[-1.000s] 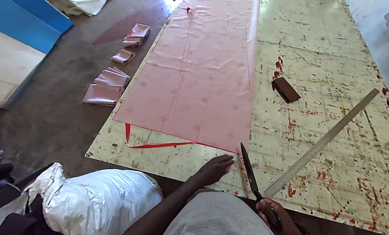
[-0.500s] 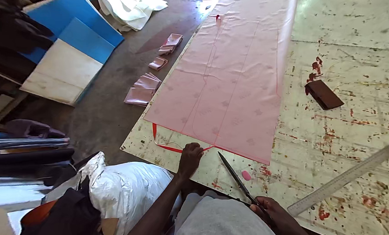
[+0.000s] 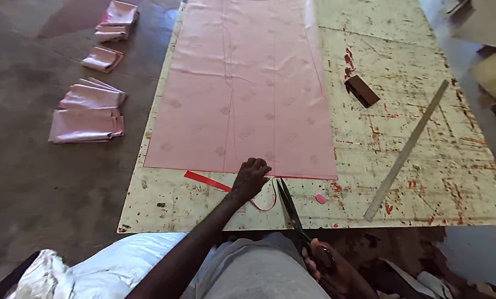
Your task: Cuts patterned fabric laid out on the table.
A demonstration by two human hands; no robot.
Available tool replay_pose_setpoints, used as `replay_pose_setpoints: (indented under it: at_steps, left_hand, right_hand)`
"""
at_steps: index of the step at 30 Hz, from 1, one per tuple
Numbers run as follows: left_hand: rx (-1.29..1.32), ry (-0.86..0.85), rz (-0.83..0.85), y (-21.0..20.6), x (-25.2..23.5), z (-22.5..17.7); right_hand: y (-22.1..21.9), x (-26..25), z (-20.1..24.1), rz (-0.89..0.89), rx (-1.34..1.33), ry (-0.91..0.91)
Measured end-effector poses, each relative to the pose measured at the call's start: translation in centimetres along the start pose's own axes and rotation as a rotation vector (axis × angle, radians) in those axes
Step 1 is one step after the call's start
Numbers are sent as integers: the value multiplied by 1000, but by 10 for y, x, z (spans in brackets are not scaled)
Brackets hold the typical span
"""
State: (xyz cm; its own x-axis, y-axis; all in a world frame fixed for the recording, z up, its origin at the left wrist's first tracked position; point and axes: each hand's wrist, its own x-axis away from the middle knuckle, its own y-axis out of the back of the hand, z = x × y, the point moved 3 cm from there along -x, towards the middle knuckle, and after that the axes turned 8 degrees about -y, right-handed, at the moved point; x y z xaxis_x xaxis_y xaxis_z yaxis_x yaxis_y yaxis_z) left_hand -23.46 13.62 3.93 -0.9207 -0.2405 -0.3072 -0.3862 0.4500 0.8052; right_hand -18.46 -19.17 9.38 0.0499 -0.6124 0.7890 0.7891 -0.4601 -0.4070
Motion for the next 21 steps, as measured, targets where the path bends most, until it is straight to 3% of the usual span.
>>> replay_pose_setpoints:
  at_steps: [4, 21]
  left_hand:
    - [45, -57, 68, -9, -10, 16]
    - [28, -121, 0, -12, -4, 20]
  right_hand:
    - [-25, -19, -6, -117, -2, 68]
    - [-60, -54, -26, -253, -121, 197]
